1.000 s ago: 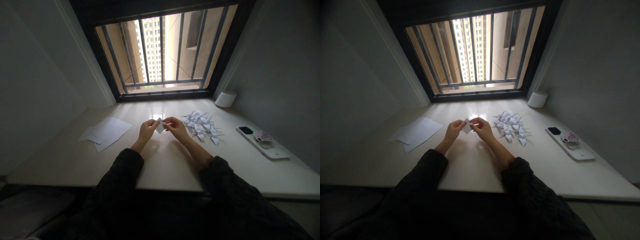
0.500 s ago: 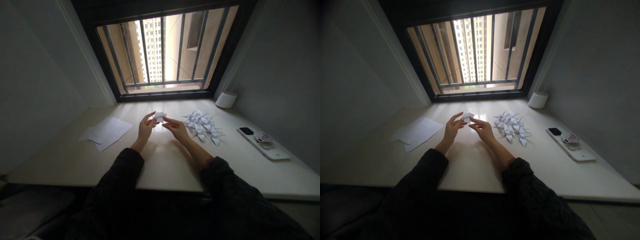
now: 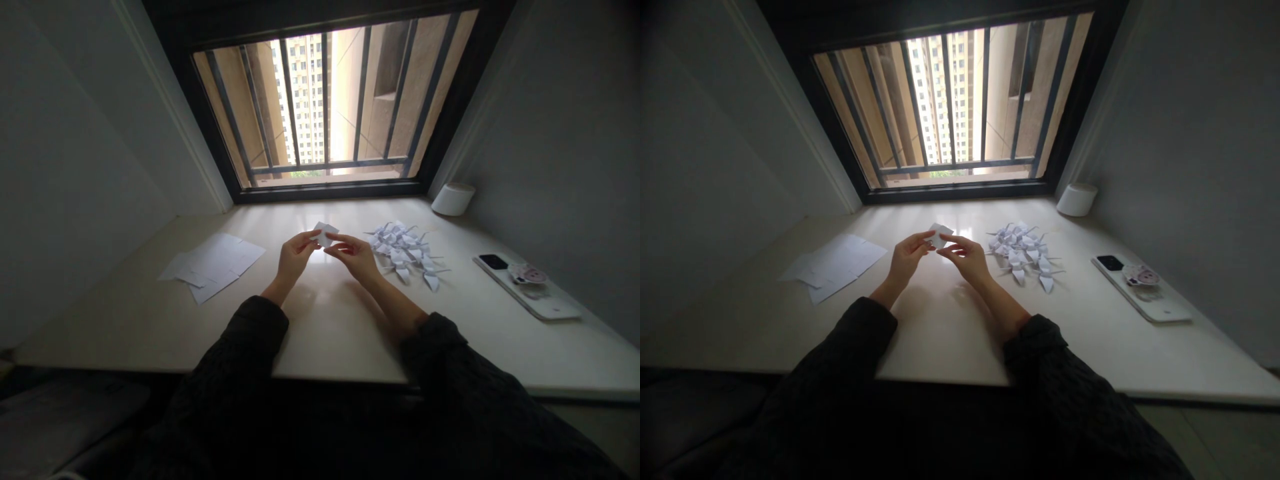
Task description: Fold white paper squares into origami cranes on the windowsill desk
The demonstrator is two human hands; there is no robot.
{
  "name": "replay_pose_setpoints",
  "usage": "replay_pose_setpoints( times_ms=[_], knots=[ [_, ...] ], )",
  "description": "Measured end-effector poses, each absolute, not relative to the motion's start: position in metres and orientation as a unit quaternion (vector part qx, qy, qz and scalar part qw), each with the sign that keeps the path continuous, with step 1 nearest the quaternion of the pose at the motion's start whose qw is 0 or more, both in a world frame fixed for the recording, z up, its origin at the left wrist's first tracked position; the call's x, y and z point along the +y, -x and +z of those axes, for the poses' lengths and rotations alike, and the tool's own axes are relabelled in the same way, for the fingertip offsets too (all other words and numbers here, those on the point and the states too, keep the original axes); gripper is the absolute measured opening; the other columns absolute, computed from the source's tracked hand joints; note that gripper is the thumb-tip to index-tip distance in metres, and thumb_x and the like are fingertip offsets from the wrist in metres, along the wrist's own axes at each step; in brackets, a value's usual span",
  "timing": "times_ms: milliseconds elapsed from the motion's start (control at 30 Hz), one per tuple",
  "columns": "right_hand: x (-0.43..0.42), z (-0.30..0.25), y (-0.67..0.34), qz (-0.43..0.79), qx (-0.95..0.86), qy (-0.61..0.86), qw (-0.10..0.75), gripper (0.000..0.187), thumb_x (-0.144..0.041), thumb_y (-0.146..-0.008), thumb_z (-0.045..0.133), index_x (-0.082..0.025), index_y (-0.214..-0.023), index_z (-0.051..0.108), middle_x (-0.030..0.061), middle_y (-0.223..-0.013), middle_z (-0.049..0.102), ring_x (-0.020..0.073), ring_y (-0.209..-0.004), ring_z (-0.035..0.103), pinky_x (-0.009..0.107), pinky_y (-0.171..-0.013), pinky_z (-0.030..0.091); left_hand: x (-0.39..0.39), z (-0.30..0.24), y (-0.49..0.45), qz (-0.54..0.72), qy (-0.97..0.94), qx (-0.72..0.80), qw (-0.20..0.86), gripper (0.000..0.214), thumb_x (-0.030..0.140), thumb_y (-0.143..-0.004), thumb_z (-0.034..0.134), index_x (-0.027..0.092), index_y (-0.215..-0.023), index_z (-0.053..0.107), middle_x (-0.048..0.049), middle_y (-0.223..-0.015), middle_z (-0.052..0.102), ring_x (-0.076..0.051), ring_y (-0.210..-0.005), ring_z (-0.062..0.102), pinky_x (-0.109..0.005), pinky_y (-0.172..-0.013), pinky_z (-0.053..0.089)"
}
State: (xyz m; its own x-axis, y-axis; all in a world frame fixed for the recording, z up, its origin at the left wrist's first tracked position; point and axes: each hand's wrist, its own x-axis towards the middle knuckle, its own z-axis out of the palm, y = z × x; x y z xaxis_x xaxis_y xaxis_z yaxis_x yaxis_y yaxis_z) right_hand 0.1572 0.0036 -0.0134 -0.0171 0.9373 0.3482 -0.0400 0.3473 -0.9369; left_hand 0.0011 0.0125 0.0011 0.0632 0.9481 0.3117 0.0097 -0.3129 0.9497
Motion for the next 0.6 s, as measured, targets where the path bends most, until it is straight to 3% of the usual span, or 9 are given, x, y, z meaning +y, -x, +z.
replay_pose_setpoints(
  times_ms=[233,367,600],
  knots=[
    [0.0039,-0.0122,-0.1604,0.483,-0.545,0.374,0.574,0.051,-0.041,-0.058,0.080,-0.024,-0.105,0.071,0.0043,-0.086,0.074,0.0217,-0.080,0.067,0.039,-0.079,0.052,0.0089,0.0040,0.0019,0.529,-0.632,0.393,0.407,0.035,0.028,-0.075,0.059,0.020,-0.108,0.067,-0.0068,-0.096,0.071,-0.018,-0.080,0.065,-0.031,-0.075,0.049],
    [0.0070,-0.0130,-0.1628,0.502,-0.527,0.372,0.576,0.051,-0.040,-0.057,0.080,-0.024,-0.104,0.071,0.0040,-0.085,0.074,0.0206,-0.083,0.066,0.037,-0.081,0.049,0.0066,0.0041,0.0032,0.516,-0.677,0.402,0.337,0.038,0.035,-0.076,0.064,0.022,-0.111,0.066,-0.0076,-0.103,0.070,-0.019,-0.086,0.065,-0.030,-0.075,0.050],
    [0.0031,-0.0069,-0.1584,0.461,-0.513,0.399,0.604,0.030,-0.043,-0.062,0.075,-0.023,-0.084,0.075,0.0046,-0.079,0.073,0.0189,-0.076,0.064,0.034,-0.072,0.048,0.0051,0.0020,0.0022,0.519,-0.689,0.426,0.274,0.037,0.040,-0.074,0.068,0.026,-0.108,0.069,-0.0069,-0.102,0.071,-0.018,-0.079,0.065,-0.031,-0.071,0.049]
  ],
)
